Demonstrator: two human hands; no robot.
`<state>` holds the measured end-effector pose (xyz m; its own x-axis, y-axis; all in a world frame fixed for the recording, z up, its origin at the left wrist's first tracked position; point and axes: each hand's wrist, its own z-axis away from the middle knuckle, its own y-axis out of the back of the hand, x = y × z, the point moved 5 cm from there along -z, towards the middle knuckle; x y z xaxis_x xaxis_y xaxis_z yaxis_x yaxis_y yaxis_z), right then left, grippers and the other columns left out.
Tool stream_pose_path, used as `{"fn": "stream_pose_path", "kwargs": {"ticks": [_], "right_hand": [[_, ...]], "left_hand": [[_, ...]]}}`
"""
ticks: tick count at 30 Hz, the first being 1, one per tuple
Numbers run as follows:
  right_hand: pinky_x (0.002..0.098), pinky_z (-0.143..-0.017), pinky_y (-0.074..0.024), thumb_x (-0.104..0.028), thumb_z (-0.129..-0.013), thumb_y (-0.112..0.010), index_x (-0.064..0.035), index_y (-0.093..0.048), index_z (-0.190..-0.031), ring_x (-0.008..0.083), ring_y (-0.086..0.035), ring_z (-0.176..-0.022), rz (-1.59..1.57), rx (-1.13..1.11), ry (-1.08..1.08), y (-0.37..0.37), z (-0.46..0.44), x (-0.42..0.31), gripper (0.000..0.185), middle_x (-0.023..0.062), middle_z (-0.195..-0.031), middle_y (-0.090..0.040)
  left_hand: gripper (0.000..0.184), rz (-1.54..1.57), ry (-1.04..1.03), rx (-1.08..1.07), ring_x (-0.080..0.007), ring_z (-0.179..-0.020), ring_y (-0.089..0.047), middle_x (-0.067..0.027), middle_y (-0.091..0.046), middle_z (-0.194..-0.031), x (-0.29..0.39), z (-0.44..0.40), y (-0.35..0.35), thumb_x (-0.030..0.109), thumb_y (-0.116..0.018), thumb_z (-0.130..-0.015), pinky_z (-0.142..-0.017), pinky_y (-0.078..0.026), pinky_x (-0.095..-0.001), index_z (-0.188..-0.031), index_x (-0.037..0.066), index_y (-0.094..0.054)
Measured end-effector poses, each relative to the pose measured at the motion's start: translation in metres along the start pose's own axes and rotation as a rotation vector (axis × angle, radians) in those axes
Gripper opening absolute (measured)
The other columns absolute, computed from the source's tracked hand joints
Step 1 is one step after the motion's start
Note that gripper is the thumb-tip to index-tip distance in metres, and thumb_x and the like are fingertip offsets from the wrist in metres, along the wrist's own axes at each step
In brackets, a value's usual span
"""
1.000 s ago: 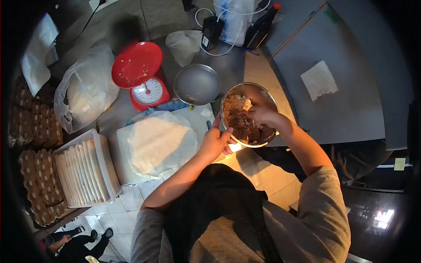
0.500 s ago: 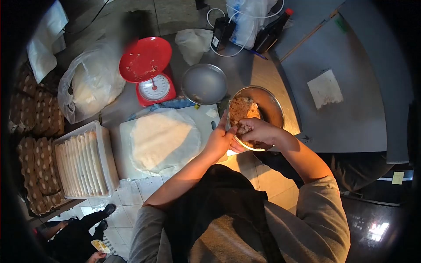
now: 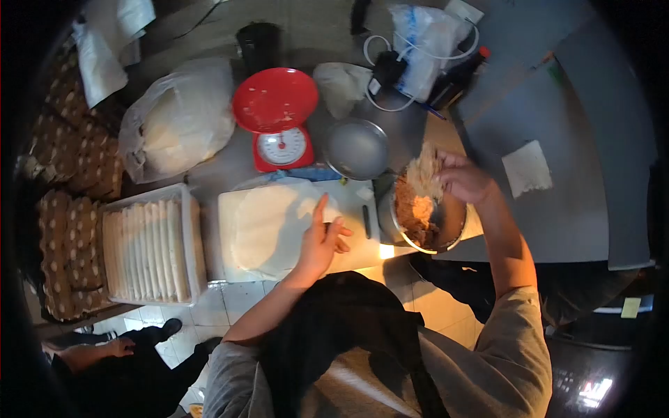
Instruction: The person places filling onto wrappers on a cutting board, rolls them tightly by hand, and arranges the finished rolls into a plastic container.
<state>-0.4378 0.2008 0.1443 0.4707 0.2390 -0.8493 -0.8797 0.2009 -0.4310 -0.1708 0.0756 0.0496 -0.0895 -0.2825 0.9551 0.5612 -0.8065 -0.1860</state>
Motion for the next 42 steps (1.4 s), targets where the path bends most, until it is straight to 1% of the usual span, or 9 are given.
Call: {"fn": "stream_pose_path", "kwargs": {"ticks": [6, 8, 11, 14, 20, 26, 35, 39, 42], "right_hand": [[0.0329, -0.092, -0.0496, -0.001, -0.089, -0.059, 0.0013, -0.049, -0.129, 0.0185, -0.059, -0.111, 0.325, 0.1, 0.115, -0.103, -0.141, -0.077, 0.042, 0.0088, -0.118, -0.06], [0.0315, -0.089, -0.0496, 0.001, -0.083, -0.064, 0.0002, -0.051, -0.128, 0.0172, -0.06, -0.109, 0.703, 0.105, 0.153, -0.122, -0.193, -0.079, 0.046, 0.0072, -0.113, -0.062], [0.0323, -0.085, -0.0497, 0.003, -0.078, -0.066, -0.0008, -0.052, -0.124, 0.0207, -0.062, -0.105, 1.306, 0.216, 0.179, -0.149, -0.245, -0.076, 0.048, 0.0106, -0.109, -0.064], [0.0349, -0.083, -0.05, 0.002, -0.076, -0.066, -0.0004, -0.053, -0.116, 0.0267, -0.064, -0.101, 1.564, 0.288, 0.397, -0.14, -0.293, -0.057, 0.042, 0.0168, -0.107, -0.064], [0.0365, -0.08, -0.0503, 0.001, -0.074, -0.066, -0.0008, -0.055, -0.104, 0.0302, -0.065, -0.094, 1.525, 0.369, 0.309, -0.141, -0.291, -0.064, 0.033, 0.0182, -0.101, -0.066], [0.0406, -0.071, -0.05, -0.003, -0.075, -0.064, -0.006, -0.065, -0.085, 0.0319, -0.066, -0.084, 1.508, 0.362, 0.459, -0.15, -0.282, -0.071, 0.01, 0.0133, -0.088, -0.068], [0.0385, -0.072, -0.0519, -0.003, -0.074, -0.067, -0.0056, -0.066, -0.084, 0.0295, -0.067, -0.083, 1.455, 0.357, 0.551, -0.144, -0.281, -0.081, 0.01, 0.0129, -0.084, -0.068], [0.0298, -0.076, -0.0525, 0.006, -0.075, -0.069, -0.0009, -0.065, -0.091, 0.017, -0.066, -0.084, 1.422, 0.39, 0.508, -0.142, -0.283, -0.085, 0.018, 0.0078, -0.086, -0.069], [0.0287, -0.077, -0.0528, 0.005, -0.076, -0.07, -0.0009, -0.066, -0.091, 0.0156, -0.066, -0.085, 1.424, 0.415, 0.499, -0.147, -0.276, -0.094, 0.017, 0.0075, -0.088, -0.069]], "left_hand": [[0.055, -0.423, -0.207, 0.483, -0.0148, -0.059, -0.062, -0.0068, -0.066, -0.073, 0.002, 0.04, 0.12, 0.02, -0.053, -0.1, -0.056, -0.049, -0.0292, -0.148, 0.009, -0.029], [0.052, -0.595, -0.334, 0.626, -0.0202, -0.059, -0.062, -0.0063, -0.063, -0.069, -0.006, 0.047, 0.147, 0.019, -0.054, -0.098, -0.058, -0.048, -0.0342, -0.145, 0.009, -0.035], [0.05, -0.712, -0.36, 0.675, -0.0228, -0.058, -0.061, -0.0079, -0.061, -0.067, -0.013, 0.051, 0.167, 0.019, -0.055, -0.098, -0.057, -0.048, -0.0353, -0.143, 0.009, -0.038], [0.048, -0.754, -0.342, 0.681, -0.0254, -0.059, -0.061, -0.0093, -0.06, -0.067, -0.025, 0.052, 0.175, 0.02, -0.056, -0.097, -0.057, -0.047, -0.0371, -0.141, 0.008, -0.041], [0.047, -0.654, -0.319, 0.681, -0.0265, -0.057, -0.058, -0.0096, -0.057, -0.065, -0.034, 0.05, 0.181, 0.02, -0.055, -0.098, -0.057, -0.046, -0.0381, -0.141, 0.008, -0.041], [0.047, -0.579, -0.307, 0.69, -0.0265, -0.058, -0.057, -0.0097, -0.055, -0.065, -0.033, 0.049, 0.179, 0.021, -0.053, -0.098, -0.057, -0.046, -0.0374, -0.142, 0.01, -0.04], [0.047, -0.596, -0.309, 0.692, -0.0245, -0.058, -0.058, -0.0092, -0.056, -0.065, -0.029, 0.051, 0.179, 0.021, -0.053, -0.099, -0.059, -0.046, -0.0355, -0.142, 0.01, -0.04], [0.047, -0.578, -0.308, 0.695, -0.0239, -0.059, -0.059, -0.009, -0.057, -0.065, -0.031, 0.049, 0.18, 0.021, -0.054, -0.098, -0.059, -0.047, -0.0355, -0.142, 0.01, -0.041], [0.046, -0.601, -0.3, 0.699, -0.0243, -0.059, -0.059, -0.0089, -0.058, -0.066, -0.033, 0.049, 0.181, 0.022, -0.055, -0.098, -0.059, -0.047, -0.0355, -0.141, 0.009, -0.042]]}}
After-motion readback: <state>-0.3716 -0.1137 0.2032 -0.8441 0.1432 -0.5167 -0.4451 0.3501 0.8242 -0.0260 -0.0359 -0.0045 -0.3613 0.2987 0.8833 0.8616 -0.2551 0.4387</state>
